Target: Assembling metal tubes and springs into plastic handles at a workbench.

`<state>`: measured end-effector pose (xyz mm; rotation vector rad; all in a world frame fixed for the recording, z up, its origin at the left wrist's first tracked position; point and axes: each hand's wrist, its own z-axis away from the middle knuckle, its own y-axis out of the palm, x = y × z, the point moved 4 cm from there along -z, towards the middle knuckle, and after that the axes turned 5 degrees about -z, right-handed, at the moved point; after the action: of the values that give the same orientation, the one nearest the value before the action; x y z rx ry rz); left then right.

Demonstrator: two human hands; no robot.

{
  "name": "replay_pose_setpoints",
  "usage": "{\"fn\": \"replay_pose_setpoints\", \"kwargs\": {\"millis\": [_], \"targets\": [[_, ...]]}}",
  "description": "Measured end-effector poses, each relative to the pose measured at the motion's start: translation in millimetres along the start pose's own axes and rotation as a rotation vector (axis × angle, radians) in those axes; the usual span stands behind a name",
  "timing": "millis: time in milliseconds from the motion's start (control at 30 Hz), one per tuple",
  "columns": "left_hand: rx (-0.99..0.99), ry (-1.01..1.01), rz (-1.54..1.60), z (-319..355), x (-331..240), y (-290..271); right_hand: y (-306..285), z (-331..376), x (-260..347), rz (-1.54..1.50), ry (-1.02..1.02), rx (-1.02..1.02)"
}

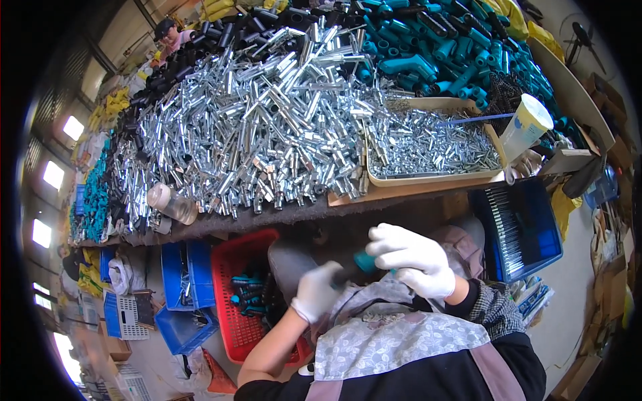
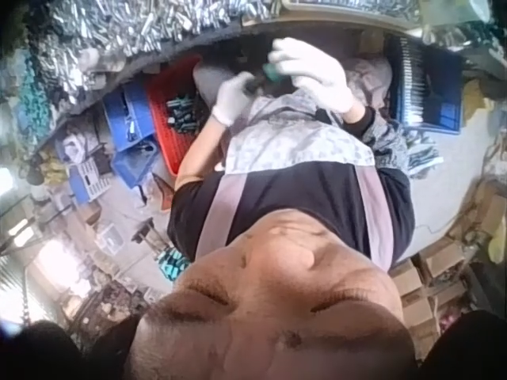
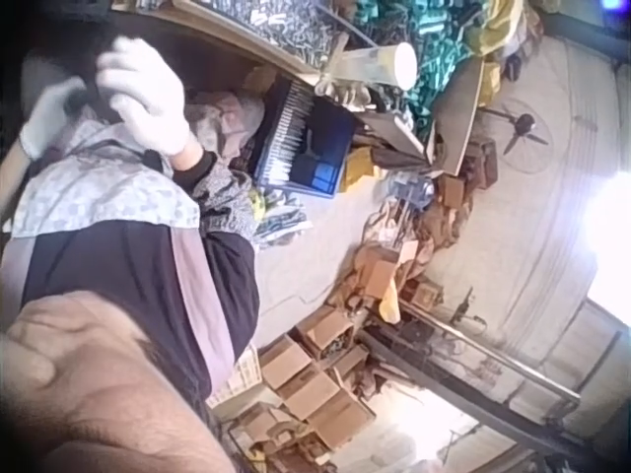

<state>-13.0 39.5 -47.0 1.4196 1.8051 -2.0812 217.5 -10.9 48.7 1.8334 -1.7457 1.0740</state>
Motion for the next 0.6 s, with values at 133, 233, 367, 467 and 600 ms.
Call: {"fn": "replay_pose_setpoints", "kwargs": {"millis": [133,233,367,467,600], "targets": [[-0.059,0.355,-0.091,10,-16,-13,-32,6,-32,-0.16,0.379,-0.304],[-0.137,-0.13,0.038,-12,14,-9,3,-2,0,0.004,-0.009,-0.13],[0.263,0.216,-0.025,16,-17,11,-20,-2,-41,-0.233,0.362,-0.153],[-0.146,0.268,0.006,3,-15,-14,-18,9,-31,-0.179,0.279,-0.29],[0.18,-0.103,-0.06,9,14,24,8,-11,-13,-0.06,0.004,0.072]]}}
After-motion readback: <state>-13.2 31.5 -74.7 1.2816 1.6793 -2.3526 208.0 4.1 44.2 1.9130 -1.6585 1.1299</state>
